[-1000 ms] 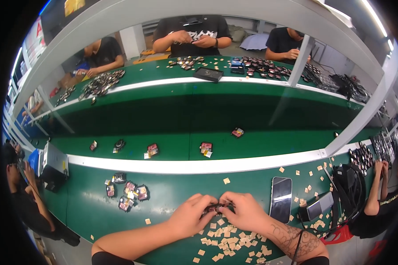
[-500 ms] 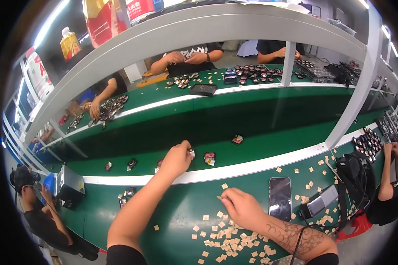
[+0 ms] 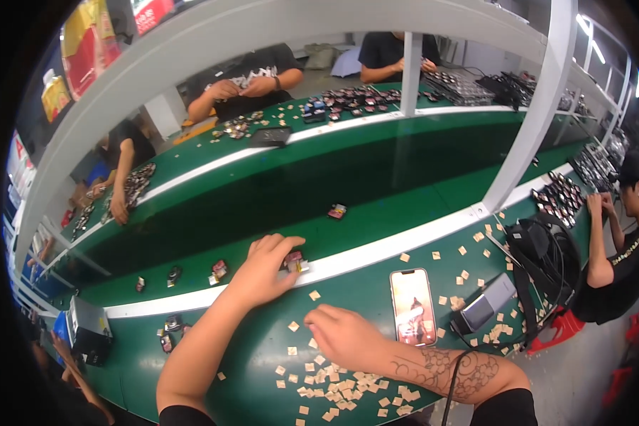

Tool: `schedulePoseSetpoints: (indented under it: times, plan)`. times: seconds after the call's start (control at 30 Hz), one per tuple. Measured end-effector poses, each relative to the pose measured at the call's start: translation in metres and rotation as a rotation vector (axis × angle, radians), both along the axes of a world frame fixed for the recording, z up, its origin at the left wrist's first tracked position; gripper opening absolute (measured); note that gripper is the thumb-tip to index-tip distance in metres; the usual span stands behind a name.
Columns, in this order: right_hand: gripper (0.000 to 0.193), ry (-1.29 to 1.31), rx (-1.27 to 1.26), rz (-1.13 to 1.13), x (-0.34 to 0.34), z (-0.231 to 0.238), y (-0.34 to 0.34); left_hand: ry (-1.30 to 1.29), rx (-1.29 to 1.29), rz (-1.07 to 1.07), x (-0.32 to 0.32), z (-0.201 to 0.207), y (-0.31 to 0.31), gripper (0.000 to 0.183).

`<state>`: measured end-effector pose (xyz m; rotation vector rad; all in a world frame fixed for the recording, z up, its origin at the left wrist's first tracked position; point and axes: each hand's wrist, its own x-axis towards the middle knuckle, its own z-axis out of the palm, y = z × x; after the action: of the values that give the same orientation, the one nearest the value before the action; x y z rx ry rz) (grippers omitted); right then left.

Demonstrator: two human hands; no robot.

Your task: Peel and stick small adhesive pads onto electronic components on an assembly line.

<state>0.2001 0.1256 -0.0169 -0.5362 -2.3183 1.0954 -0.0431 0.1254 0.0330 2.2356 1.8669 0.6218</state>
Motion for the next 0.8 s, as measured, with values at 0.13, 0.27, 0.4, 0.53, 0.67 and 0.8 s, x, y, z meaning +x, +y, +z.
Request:
schedulePoseSetpoints:
  times: [0.13,0.27,0.4,0.53,0.67,0.8]
  plan:
    - [0.033,0.154,0.227,0.096,0.004,0.012,-0.013,-0.148,-0.09,-0.067,0.033,-0.004,-0.058,0.053]
    - [0.034,-0.069,0.179,0.154,0.008,0.019,-0.015,-0.098,-0.107,-0.013,0.041,-0.012,-0.101,0.058]
    - [0.029,-0.232,0.116,0.205,0.016,0.033,-0.004,-0.129,-0.122,0.019,0.036,-0.022,-0.119,0.059]
    - [0.03,-0.382,0.181,0.218,0.012,0.048,0.0,-0.226,-0.057,0.065,0.037,-0.025,-0.126,0.047]
    - [0.026,-0.414,0.409,0.174,0.006,0.056,-0.006,-0.214,0.024,0.036,0.036,-0.034,-0.129,0.048]
    - [0.024,-0.514,0.456,0.193,-0.006,0.059,-0.017,-0.175,0.033,0.036,0.034,-0.038,-0.135,0.046]
